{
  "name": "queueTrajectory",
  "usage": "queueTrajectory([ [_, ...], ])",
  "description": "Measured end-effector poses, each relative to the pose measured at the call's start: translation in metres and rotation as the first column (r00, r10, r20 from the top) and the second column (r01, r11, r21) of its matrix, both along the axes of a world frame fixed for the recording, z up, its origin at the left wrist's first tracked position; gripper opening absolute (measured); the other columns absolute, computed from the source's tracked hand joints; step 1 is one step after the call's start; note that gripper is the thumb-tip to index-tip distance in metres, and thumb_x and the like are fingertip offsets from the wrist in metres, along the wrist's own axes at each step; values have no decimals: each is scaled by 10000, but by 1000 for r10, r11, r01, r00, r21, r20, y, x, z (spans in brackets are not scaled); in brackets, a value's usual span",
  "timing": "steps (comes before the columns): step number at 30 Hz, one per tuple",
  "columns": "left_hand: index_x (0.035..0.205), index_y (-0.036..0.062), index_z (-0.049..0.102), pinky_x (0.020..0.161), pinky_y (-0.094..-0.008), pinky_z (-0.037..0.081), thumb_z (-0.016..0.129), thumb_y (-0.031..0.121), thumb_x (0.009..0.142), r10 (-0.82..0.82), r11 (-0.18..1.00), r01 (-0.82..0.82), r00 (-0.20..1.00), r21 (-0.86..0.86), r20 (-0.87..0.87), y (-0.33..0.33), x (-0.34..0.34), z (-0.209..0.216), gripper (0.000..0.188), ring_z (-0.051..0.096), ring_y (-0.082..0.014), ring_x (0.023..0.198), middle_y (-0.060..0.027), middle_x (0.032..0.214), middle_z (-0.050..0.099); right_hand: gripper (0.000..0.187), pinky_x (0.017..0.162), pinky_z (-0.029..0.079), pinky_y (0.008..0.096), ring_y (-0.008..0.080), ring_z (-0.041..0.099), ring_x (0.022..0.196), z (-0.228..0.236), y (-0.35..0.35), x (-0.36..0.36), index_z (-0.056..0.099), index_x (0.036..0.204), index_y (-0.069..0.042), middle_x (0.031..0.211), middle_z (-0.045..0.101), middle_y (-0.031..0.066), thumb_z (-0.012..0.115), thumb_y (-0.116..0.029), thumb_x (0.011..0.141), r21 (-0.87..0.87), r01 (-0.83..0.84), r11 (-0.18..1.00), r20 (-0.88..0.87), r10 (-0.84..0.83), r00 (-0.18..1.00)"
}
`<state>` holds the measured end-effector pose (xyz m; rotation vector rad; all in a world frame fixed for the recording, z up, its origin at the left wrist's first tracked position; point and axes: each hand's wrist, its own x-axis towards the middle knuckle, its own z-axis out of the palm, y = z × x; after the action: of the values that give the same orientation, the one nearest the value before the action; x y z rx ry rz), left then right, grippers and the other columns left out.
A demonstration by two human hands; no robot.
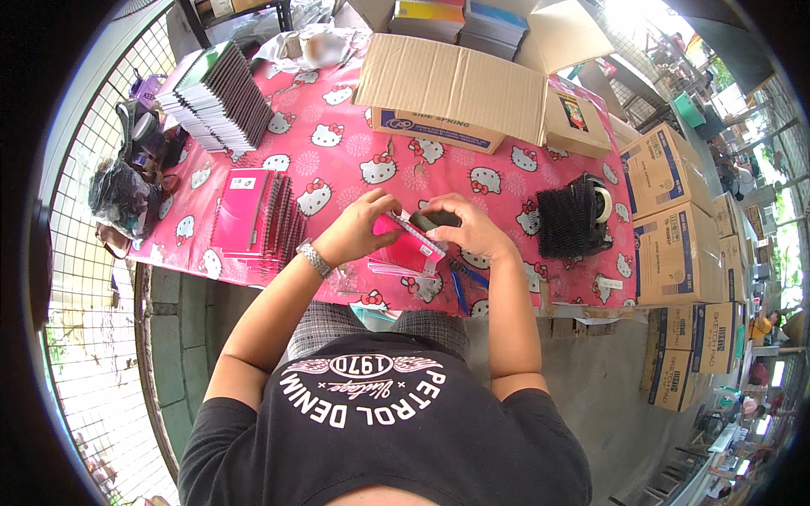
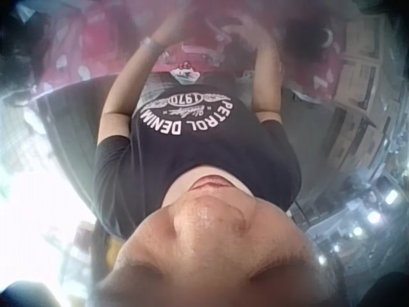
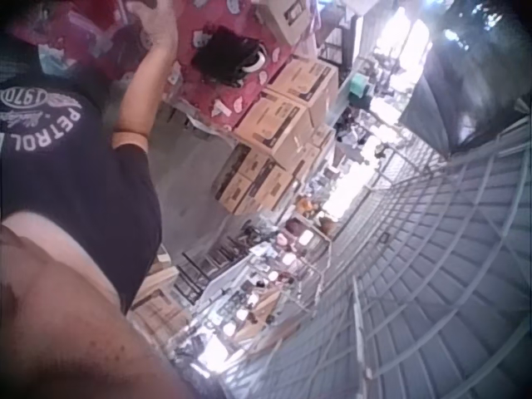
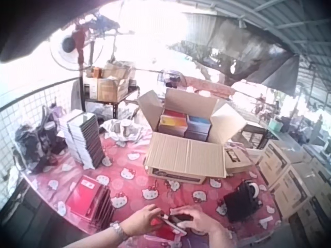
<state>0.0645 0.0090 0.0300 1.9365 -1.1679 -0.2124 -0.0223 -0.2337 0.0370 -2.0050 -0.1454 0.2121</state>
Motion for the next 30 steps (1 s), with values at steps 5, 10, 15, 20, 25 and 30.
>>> queueTrajectory([
  [5,1017,28,598,861,-408,514,762,113,766,-8,1000,9,1000,-11,26,2,2,-4,312,615,-337,983,-139,1007,602,521,1065,391,384,263,533,1229,1,-2,1,651,1195,-51,1294,552,97,776,-257,733,560,-105,821,-61,167,984],
  [10,1008,15,601,822,-393,526,740,101,792,7,998,-6,1000,-62,3,-4,6,-7,271,634,-334,928,-144,971,614,655,1079,357,495,384,431,1312,-73,-34,-8,570,1301,-80,1408,470,168,783,-390,764,-668,353,655,148,-348,926],
  [15,1059,0,610,742,-359,530,676,81,862,149,975,-178,967,-130,-209,0,0,-9,223,671,-289,838,-158,936,667,720,1067,346,536,435,397,1310,-122,-20,-84,438,1398,-22,1407,421,241,716,-390,844,-355,749,559,618,-461,637],
  [20,1129,20,614,718,-334,528,678,147,907,257,963,-271,914,-1,-314,7,-10,-14,263,685,-239,824,-171,968,691,643,1027,379,517,418,451,1241,-125,44,-159,447,1400,-17,1336,487,228,678,-312,878,-693,519,500,341,-408,847],
  [25,1189,49,582,690,-343,527,694,185,912,238,934,-293,938,-207,-251,3,-23,-16,329,683,-235,810,-174,935,679,567,1008,415,421,328,528,1173,-78,63,-141,484,1359,7,1262,541,193,679,-198,867,-45,769,638,384,-699,603],
  [30,1167,36,576,670,-336,532,703,146,894,277,950,-288,956,-117,-102,2,-12,-30,321,686,-242,760,-163,929,681,612,970,430,444,354,537,1123,-18,95,-102,493,1328,2,1207,546,203,748,-171,799,-113,522,846,576,-372,728],
])
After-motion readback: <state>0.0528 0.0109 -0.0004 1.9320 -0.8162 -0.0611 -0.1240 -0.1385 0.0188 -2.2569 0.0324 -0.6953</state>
